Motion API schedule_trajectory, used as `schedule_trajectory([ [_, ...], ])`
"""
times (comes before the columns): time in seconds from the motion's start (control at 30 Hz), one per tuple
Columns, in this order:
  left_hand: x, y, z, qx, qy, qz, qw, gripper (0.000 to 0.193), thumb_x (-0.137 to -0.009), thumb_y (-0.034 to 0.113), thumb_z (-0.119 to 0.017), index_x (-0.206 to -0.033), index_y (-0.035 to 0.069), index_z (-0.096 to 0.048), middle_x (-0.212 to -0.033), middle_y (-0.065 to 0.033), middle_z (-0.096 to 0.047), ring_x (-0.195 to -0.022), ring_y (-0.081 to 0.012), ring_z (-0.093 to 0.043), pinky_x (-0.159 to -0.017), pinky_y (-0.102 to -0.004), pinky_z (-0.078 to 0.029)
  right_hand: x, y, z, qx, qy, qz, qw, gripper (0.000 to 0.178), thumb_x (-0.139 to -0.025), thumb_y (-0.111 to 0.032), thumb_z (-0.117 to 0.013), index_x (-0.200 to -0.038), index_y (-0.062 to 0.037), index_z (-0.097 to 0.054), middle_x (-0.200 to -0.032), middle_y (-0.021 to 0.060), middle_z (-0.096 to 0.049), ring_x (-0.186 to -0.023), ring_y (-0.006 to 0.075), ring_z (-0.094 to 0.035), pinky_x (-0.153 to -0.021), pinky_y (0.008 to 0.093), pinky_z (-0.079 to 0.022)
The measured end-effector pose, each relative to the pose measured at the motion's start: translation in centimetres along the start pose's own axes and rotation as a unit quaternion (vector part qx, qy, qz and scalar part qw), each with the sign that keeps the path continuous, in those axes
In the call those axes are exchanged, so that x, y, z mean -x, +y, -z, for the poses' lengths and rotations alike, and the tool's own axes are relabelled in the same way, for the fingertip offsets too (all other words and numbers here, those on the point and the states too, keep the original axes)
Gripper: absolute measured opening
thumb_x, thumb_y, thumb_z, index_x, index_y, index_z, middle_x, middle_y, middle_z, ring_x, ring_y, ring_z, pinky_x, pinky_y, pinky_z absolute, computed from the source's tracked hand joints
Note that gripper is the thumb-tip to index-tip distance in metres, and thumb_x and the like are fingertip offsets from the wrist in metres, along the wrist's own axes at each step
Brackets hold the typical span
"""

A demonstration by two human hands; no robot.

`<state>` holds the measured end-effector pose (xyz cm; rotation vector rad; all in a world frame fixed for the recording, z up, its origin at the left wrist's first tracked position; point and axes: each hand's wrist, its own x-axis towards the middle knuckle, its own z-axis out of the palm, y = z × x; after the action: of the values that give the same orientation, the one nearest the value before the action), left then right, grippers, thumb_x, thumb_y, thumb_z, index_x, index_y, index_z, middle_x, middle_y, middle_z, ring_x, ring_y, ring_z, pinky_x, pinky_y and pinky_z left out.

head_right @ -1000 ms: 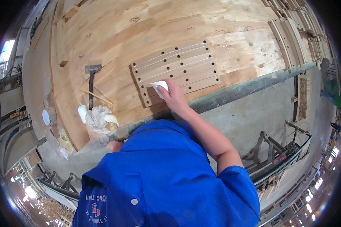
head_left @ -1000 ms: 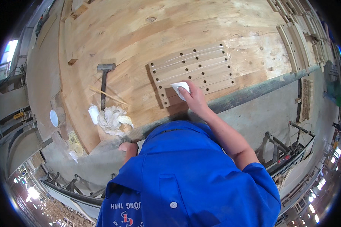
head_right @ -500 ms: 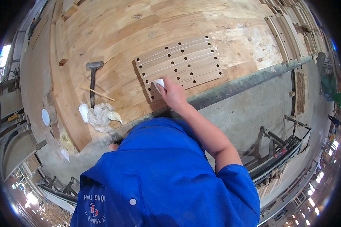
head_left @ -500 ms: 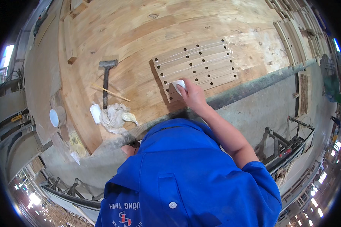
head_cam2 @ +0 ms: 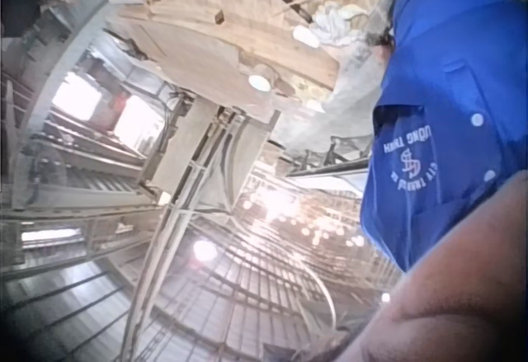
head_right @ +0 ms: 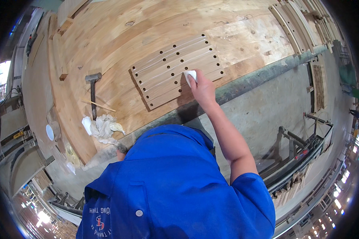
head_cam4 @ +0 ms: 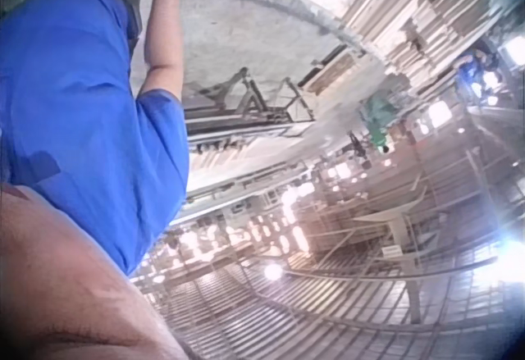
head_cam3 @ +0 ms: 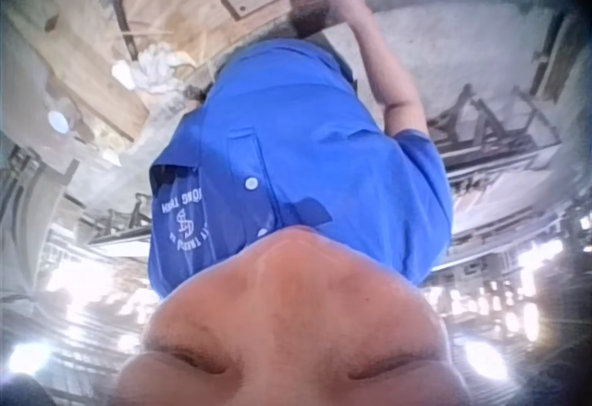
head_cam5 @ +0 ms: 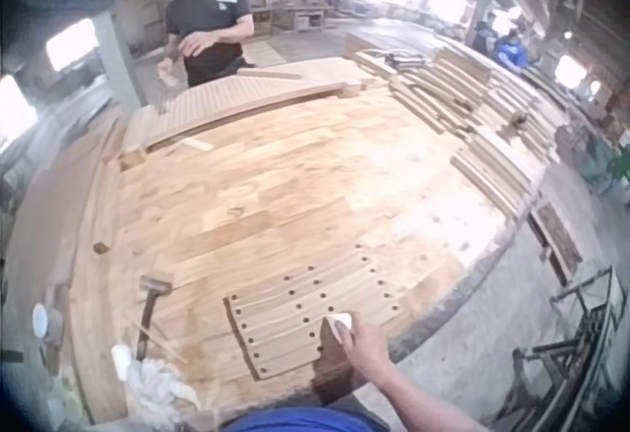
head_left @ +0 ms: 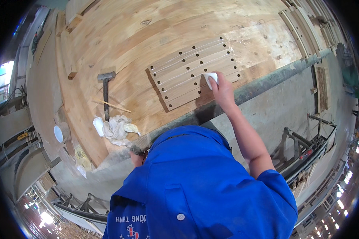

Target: The person applies glue into pre-drilled holes on wooden slats using a small stick, then wipes the surface with a cloth. The person repeats this process on multiple slats and stacks them on the workbench.

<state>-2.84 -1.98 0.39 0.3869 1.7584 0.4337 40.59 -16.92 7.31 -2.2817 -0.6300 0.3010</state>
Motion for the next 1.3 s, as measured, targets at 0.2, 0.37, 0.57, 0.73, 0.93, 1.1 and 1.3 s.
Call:
schedule_trajectory([
  [0.2, 0.3, 0.1, -1.7, 0.154, -0.229, 0.032, 0.961, 0.055, -0.102, 0.046, -0.035, -0.139, 0.006, -0.040, -0.130, -0.0159, -0.053, -0.112, -0.0348, -0.056, -0.091, -0.0484, -0.049, -1.6, 2.8, 2.4, -0.006, 0.071, -0.013, 0.997, 0.028, -0.094, -0.028, -0.059, -0.113, -0.0076, -0.059, -0.090, 0.0218, -0.068, -0.083, 0.0410, -0.066, -0.070, 0.0469, -0.051],
  [0.37, 1.0, 0.2, -1.9, -0.325, 0.001, -0.270, 0.906, 0.056, -0.102, 0.044, -0.039, -0.139, 0.002, -0.039, -0.130, -0.0202, -0.052, -0.112, -0.0314, -0.055, -0.094, -0.0439, -0.047, -2.8, 5.1, 4.3, 0.011, 0.120, -0.038, 0.992, 0.029, -0.094, -0.029, -0.059, -0.115, -0.0077, -0.059, -0.093, 0.0222, -0.068, -0.086, 0.0416, -0.066, -0.072, 0.0475, -0.051],
  [0.57, 0.5, 1.0, -0.8, -0.130, -0.139, -0.005, 0.982, 0.056, -0.100, 0.043, -0.046, -0.136, 0.001, -0.043, -0.127, -0.0187, -0.055, -0.110, -0.0300, -0.057, -0.091, -0.0397, -0.049, -3.6, 5.4, 5.6, 0.049, 0.126, -0.082, 0.987, 0.030, -0.096, -0.027, -0.058, -0.117, -0.0059, -0.059, -0.097, 0.0194, -0.068, -0.087, 0.0338, -0.068, -0.074, 0.0397, -0.052],
  [0.73, 0.1, 0.9, 0.9, -0.123, -0.211, 0.091, 0.966, 0.056, -0.097, 0.043, -0.052, -0.134, 0.002, -0.047, -0.124, -0.0163, -0.059, -0.107, -0.0290, -0.061, -0.087, -0.0382, -0.053, -0.6, 1.7, 3.0, -0.088, 0.039, -0.049, 0.994, 0.029, -0.094, -0.024, -0.060, -0.118, -0.0067, -0.059, -0.096, 0.0180, -0.069, -0.086, 0.0305, -0.069, -0.072, 0.0390, -0.052],
  [0.93, -1.3, 0.7, 1.5, -0.092, -0.249, 0.182, 0.947, 0.056, -0.094, 0.047, -0.057, -0.129, 0.003, -0.055, -0.115, -0.0152, -0.065, -0.101, -0.0251, -0.063, -0.087, -0.0349, -0.051, 4.2, -4.2, -2.6, -0.086, -0.119, 0.044, 0.988, 0.034, -0.093, -0.031, -0.060, -0.118, -0.0092, -0.058, -0.090, 0.0194, -0.068, -0.080, 0.0375, -0.067, -0.068, 0.0447, -0.053],
  [1.1, -2.0, 0.0, 1.5, -0.193, -0.157, 0.095, 0.964, 0.067, -0.088, 0.056, -0.062, -0.124, -0.001, -0.062, -0.116, -0.0161, -0.066, -0.105, -0.0226, -0.062, -0.093, -0.0332, -0.047, 5.6, -6.1, -5.2, -0.053, -0.176, 0.094, 0.978, 0.031, -0.092, -0.029, -0.062, -0.116, -0.0100, -0.058, -0.086, 0.0185, -0.068, -0.077, 0.0374, -0.067, -0.066, 0.0451, -0.052],
  [1.3, -2.0, 0.3, 1.4, -0.310, -0.087, 0.051, 0.945, 0.073, -0.085, 0.063, -0.061, -0.115, -0.004, -0.067, -0.117, -0.0150, -0.066, -0.104, -0.0206, -0.061, -0.091, -0.0327, -0.046, 5.5, -5.6, -5.5, -0.015, -0.180, 0.082, 0.980, 0.031, -0.092, -0.026, -0.062, -0.118, -0.0103, -0.058, -0.088, 0.0192, -0.068, -0.078, 0.0386, -0.066, -0.066, 0.0466, -0.052],
])
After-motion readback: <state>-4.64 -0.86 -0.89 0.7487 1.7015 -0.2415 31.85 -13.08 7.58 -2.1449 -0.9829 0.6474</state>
